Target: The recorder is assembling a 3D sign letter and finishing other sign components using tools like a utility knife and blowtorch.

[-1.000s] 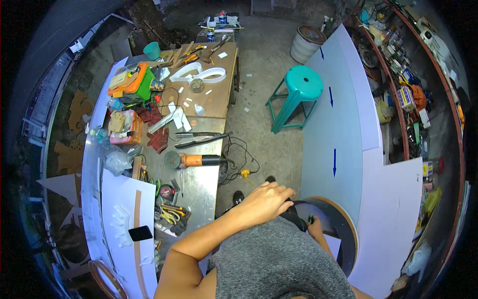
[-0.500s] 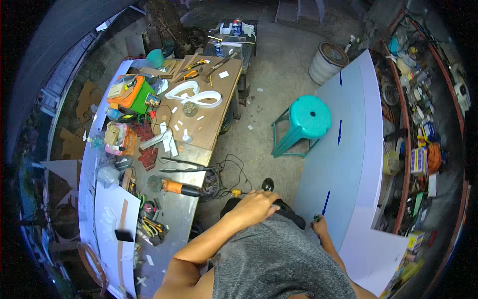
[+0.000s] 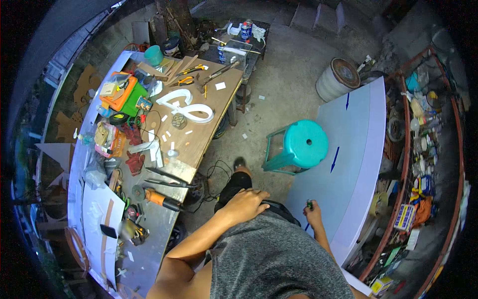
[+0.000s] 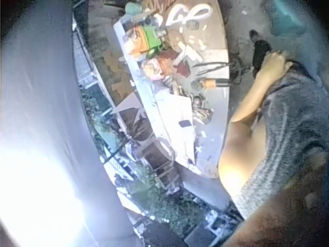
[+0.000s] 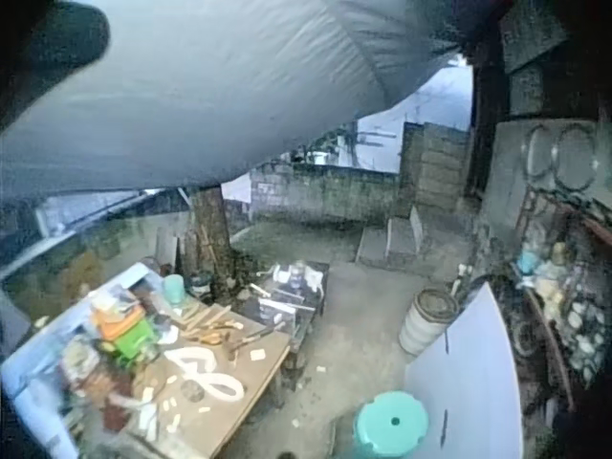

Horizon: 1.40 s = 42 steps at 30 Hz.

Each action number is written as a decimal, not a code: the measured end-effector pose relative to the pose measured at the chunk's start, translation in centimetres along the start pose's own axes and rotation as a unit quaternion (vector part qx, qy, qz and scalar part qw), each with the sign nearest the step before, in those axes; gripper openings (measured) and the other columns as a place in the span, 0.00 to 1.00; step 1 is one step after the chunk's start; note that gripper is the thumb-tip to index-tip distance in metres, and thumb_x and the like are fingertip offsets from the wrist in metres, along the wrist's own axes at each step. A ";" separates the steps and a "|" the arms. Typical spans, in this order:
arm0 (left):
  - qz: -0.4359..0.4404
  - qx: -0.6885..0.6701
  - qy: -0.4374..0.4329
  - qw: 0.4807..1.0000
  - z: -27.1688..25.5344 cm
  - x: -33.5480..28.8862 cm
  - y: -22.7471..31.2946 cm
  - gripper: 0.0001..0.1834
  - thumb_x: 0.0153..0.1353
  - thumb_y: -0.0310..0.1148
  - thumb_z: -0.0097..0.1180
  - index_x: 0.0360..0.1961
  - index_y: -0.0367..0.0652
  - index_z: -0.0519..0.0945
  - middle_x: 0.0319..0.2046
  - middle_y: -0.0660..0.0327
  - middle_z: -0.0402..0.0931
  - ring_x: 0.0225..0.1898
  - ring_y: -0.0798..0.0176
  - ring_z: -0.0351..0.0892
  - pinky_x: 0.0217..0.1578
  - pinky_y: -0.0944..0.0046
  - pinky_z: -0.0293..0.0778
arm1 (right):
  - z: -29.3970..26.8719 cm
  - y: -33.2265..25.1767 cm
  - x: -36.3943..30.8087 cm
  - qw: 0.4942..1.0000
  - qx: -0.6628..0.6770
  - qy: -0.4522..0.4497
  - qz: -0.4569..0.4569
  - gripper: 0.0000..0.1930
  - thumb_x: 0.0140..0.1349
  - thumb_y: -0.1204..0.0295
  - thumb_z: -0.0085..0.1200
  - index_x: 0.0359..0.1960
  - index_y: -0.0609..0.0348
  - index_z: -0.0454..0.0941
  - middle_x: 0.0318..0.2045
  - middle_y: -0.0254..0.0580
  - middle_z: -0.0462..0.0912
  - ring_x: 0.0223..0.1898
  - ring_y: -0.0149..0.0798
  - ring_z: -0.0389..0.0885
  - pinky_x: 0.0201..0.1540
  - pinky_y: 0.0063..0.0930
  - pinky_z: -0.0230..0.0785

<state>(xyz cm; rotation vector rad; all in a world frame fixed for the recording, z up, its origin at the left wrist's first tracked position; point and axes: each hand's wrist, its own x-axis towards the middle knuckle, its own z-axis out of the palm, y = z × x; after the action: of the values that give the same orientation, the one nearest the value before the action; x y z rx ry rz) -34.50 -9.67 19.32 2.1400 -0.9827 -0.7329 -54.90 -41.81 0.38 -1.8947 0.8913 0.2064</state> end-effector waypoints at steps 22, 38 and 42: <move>-0.111 -0.034 0.132 0.984 -21.2 17.7 -16.4 0.21 0.64 0.41 0.56 0.53 0.39 0.77 0.45 0.43 0.80 0.48 0.39 0.79 0.52 0.47 0.73 | 5.3 -33.8 31.9 0.984 -0.024 -0.135 -0.117 0.05 0.69 0.74 0.51 0.37 0.63 0.75 0.26 0.32 0.76 0.29 0.28 0.75 0.35 0.23 0.69; -0.413 -0.078 0.296 0.858 -24.5 30.1 -16.0 0.18 0.64 0.38 0.57 0.51 0.40 0.77 0.46 0.46 0.80 0.48 0.40 0.79 0.50 0.48 0.73 | 13.9 -63.0 59.3 0.812 -0.245 -0.363 -0.386 0.07 0.64 0.72 0.56 0.39 0.63 0.78 0.30 0.46 0.83 0.33 0.39 0.83 0.38 0.33 0.73; -0.364 -0.200 0.357 0.836 -23.6 34.6 -13.3 0.19 0.65 0.39 0.56 0.51 0.38 0.77 0.46 0.45 0.80 0.49 0.40 0.78 0.51 0.48 0.73 | 18.8 -66.7 64.6 0.749 -0.271 -0.386 -0.465 0.11 0.63 0.67 0.58 0.38 0.64 0.78 0.32 0.54 0.83 0.34 0.55 0.82 0.36 0.41 0.71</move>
<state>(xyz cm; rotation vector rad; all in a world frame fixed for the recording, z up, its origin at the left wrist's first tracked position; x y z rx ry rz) 7.28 -22.93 16.78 2.0936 0.3872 -0.3374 39.63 -41.87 6.44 -2.2321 -0.7860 0.6117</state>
